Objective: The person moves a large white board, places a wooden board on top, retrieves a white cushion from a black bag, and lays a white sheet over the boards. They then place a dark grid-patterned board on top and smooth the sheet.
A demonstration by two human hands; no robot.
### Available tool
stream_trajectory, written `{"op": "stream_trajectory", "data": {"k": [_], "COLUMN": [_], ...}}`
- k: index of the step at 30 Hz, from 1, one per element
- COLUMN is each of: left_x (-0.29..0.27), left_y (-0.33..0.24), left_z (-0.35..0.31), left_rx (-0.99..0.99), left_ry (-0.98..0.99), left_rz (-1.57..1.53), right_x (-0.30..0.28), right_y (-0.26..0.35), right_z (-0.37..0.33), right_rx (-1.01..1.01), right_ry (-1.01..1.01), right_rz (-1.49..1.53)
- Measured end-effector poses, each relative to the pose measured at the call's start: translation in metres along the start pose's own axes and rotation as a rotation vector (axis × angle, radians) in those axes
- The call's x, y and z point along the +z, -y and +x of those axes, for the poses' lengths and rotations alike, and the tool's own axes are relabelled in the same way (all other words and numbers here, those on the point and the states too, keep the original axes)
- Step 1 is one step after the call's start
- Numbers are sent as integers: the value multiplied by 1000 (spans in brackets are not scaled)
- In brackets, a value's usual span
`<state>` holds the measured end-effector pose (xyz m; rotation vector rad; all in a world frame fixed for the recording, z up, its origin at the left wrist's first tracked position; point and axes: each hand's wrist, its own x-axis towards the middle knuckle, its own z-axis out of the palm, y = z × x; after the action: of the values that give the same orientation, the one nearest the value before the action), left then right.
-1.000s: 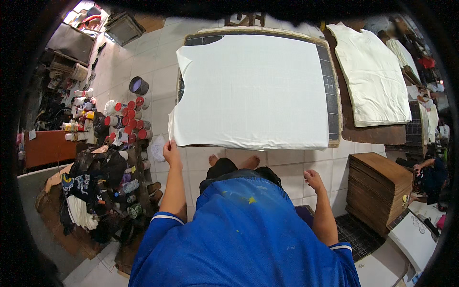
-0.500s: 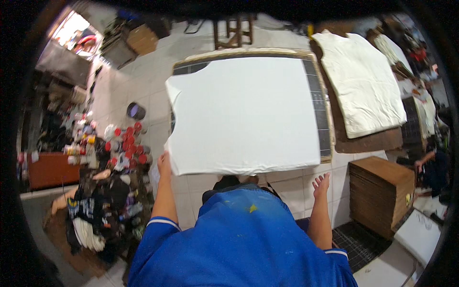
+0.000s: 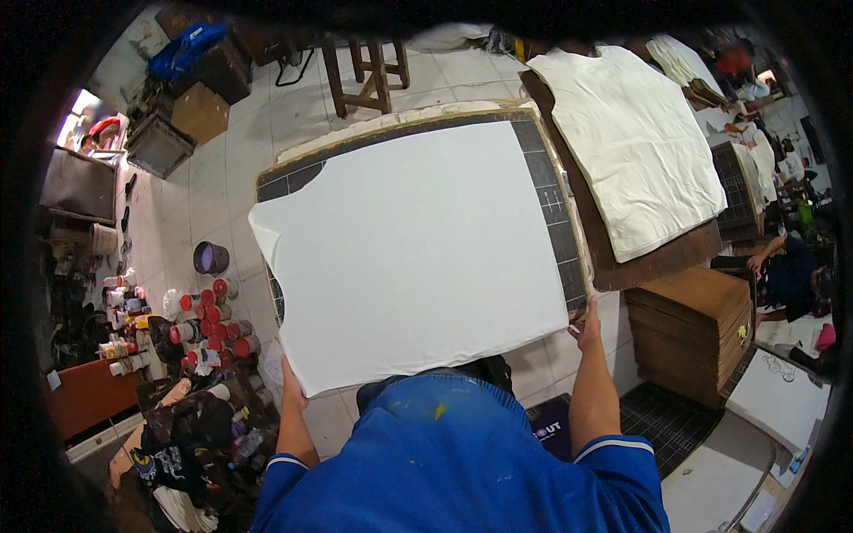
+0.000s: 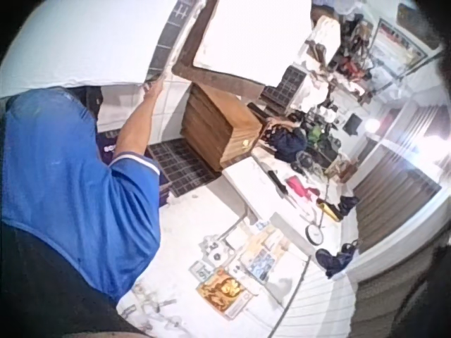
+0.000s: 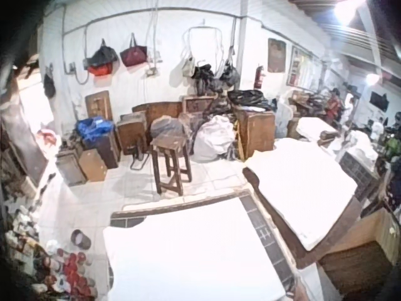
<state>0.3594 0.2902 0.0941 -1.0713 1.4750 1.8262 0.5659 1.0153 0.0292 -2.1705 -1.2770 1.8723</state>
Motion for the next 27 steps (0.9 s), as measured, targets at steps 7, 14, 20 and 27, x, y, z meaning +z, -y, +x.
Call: {"op": "stream_trajectory", "data": {"k": [7, 14, 20, 27], "left_x": [21, 38, 66, 56], "left_y": [2, 13, 37, 51], "left_z": [-12, -37, -40, -34], "left_rx": [53, 67, 57, 17], "left_ry": [-65, -70, -169, -140], "left_rz": [-102, -131, -107, -216], "right_x": [6, 0, -12, -26], "right_y": [25, 69, 81, 55], "right_z": [-7, -11, 10, 57], "right_rx": [24, -85, -35, 69], "right_ry": [-50, -117, -109, 72], "right_rz": [111, -16, -105, -93]}}
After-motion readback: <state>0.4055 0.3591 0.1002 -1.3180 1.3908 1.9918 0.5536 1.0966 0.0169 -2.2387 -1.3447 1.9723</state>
